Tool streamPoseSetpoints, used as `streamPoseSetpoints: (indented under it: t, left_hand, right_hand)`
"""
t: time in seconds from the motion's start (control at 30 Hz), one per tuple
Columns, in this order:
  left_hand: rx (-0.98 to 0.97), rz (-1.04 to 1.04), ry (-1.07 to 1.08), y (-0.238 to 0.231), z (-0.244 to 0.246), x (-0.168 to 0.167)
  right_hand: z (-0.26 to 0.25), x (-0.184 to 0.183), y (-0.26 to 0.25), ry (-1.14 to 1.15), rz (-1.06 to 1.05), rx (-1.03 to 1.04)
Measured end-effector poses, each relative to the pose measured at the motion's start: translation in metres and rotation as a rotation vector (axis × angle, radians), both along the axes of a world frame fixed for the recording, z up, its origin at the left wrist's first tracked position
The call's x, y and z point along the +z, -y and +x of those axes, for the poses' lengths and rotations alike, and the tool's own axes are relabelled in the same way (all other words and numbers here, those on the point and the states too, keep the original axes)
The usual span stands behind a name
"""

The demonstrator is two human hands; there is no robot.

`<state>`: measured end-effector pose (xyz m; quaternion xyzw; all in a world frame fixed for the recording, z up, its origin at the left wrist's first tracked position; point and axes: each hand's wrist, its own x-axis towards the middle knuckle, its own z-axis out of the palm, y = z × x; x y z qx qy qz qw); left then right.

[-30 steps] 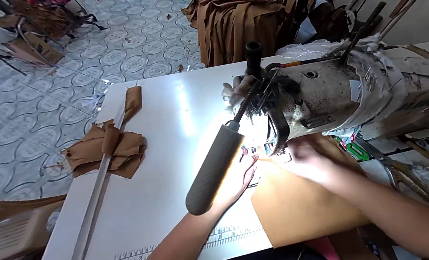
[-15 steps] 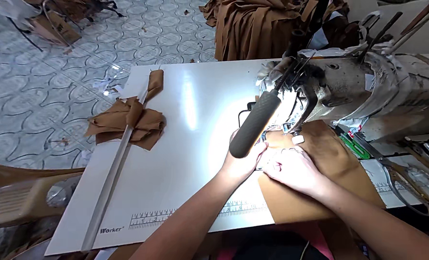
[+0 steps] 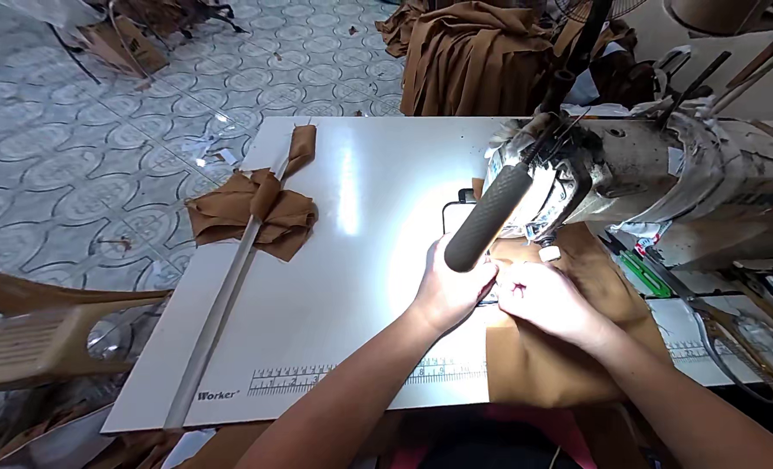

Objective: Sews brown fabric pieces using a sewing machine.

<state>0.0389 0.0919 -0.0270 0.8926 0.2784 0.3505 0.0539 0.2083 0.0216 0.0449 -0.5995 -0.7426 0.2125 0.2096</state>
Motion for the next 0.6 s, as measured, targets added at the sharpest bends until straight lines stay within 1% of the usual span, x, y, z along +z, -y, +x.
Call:
streamPoseSetpoints:
  t: [0.07, 0.1, 0.2, 0.23, 0.27, 0.33, 0.43, 0.5, 0.6]
  left_hand:
    - [-0.026, 0.046, 0.034, 0.0, 0.001, 0.001]
    - [-0.041, 0.038, 0.039, 0.0, 0.001, 0.002]
    - [-0.118, -0.095, 0.009, 0.002, -0.003, 0.005]
    - [-0.135, -0.068, -0.03, 0.003, -0.005, 0.005]
    - [-0.147, -0.036, -0.063, 0.005, -0.007, 0.005]
    - [-0.153, -0.011, -0.12, 0.009, -0.011, 0.007]
    - [-0.162, -0.054, -0.188, 0.015, -0.016, 0.014]
    - [-0.178, -0.057, -0.199, 0.018, -0.018, 0.015]
    - [-0.195, -0.049, -0.192, 0.018, -0.018, 0.017]
  right_hand:
    - [0.0, 0.0, 0.001, 0.01, 0.014, 0.009]
    - [0.002, -0.002, 0.001, 0.005, 0.035, 0.015]
    - [0.008, -0.015, 0.0, -0.059, 0.189, -0.005]
    - [0.011, -0.019, -0.002, -0.076, 0.214, -0.033]
    - [0.016, -0.025, -0.005, -0.09, 0.216, -0.043]
    - [0.03, -0.038, -0.009, -0.086, 0.172, 0.015]
    - [0.043, -0.046, -0.008, 0.045, 0.088, 0.165]
    - [0.046, -0.047, -0.005, 0.065, 0.115, 0.214]
    - [0.047, -0.048, -0.004, 0.022, 0.155, 0.236]
